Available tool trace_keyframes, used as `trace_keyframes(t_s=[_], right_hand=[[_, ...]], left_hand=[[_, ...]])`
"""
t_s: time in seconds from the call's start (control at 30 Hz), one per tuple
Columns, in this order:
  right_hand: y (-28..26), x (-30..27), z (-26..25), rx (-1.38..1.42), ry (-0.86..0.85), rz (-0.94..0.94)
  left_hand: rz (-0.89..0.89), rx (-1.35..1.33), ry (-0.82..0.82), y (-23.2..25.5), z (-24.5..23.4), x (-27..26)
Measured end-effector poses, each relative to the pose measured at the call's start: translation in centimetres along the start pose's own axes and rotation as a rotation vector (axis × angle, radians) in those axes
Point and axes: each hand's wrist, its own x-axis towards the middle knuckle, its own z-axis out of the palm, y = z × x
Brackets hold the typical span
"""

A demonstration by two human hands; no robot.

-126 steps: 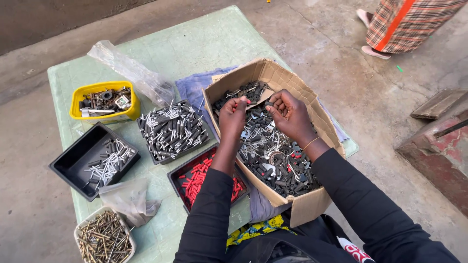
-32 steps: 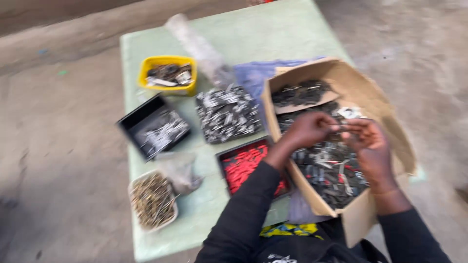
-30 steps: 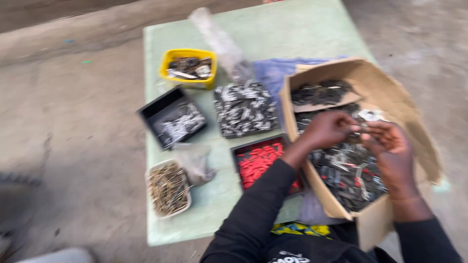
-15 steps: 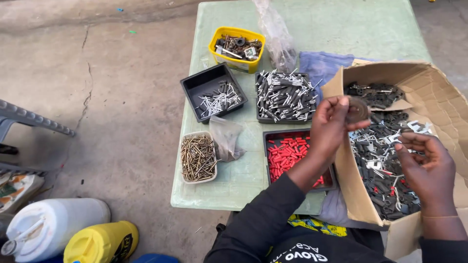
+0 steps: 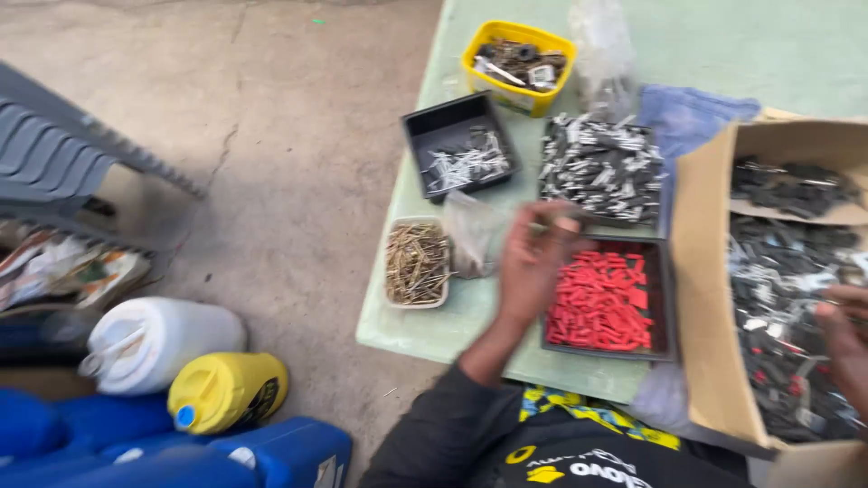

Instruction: The person sorts small metal hardware components from a large cardboard box into smaller containers on a table. They pick up individual items, such as screws and red plastic pieces, and place them into designated yellow, black, and red trays.

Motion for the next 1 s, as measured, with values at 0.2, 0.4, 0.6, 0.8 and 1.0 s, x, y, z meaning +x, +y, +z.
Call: trace_keyframes(t_s=[0.2,0.4,0.6,0.8,1.0], right_hand=[[-14.3,2.4,-2.8,0.261,0.092,0.308],[-14.5,2.4,-3.9,0.221,0.157,0.439],[-15.8,3.3,-4.7,0.253,0.112,0.597],[-11.3,4.1,-1.9,0.342,0.08,0.554],[-9.1,3.5,-1.4,0.003,0.129,0.394]], left_hand=[[0.399,0.814,0.045,1.9,-3.2,15.9],[0.56,1.258,0.197,-6.0,-7.0,35.1],[0.796,1.387,0.112,-6.6,0.3,25.0],[0.446,0.673,-0.747,-6.1,14.8,4.5],[0.21,0.83,-0.976,-22.5,15.3,13.8]])
